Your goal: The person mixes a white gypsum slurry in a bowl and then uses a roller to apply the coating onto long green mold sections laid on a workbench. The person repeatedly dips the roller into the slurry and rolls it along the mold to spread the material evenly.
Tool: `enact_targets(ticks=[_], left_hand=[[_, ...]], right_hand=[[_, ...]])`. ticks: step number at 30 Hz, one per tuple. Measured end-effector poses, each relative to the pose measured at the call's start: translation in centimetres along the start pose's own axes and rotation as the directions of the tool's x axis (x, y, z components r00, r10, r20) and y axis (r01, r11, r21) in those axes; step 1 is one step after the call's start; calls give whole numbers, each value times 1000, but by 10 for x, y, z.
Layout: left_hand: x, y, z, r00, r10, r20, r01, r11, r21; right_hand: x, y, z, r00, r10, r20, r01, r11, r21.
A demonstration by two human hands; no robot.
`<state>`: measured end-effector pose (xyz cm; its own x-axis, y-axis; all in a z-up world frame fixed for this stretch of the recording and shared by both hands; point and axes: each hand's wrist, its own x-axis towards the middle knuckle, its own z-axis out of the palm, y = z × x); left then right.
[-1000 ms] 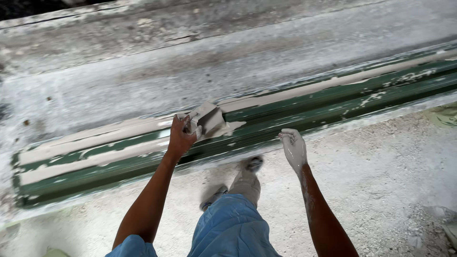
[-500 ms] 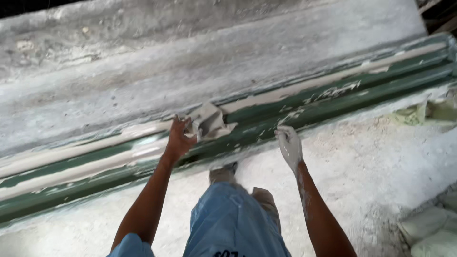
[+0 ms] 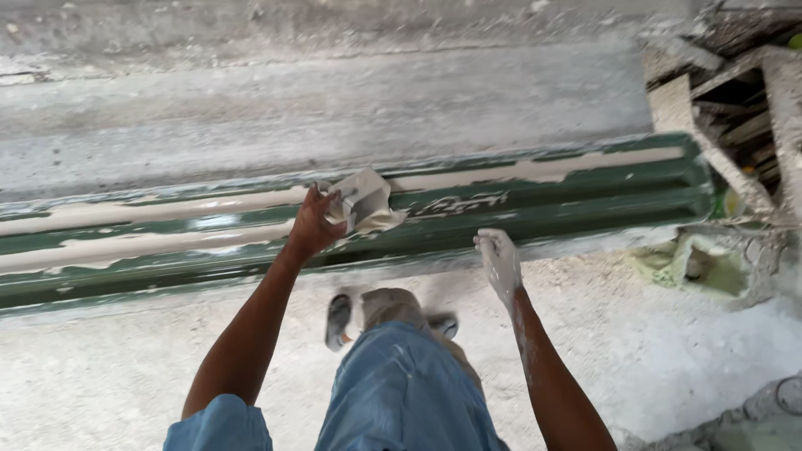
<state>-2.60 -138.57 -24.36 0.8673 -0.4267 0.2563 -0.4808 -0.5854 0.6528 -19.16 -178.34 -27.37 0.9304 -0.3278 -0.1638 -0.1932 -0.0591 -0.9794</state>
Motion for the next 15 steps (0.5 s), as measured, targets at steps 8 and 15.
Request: enact_targets(ticks=[8,15], left_hand=[[69,112,122,989,-115,98,122,990,-69],[124,176,229,988,120,94,-126,990,66]], right_hand=[[49,28,-170,996,85,-19,-86,996,-34],[76,52,-296,989,110,-99,-119,988,-94]])
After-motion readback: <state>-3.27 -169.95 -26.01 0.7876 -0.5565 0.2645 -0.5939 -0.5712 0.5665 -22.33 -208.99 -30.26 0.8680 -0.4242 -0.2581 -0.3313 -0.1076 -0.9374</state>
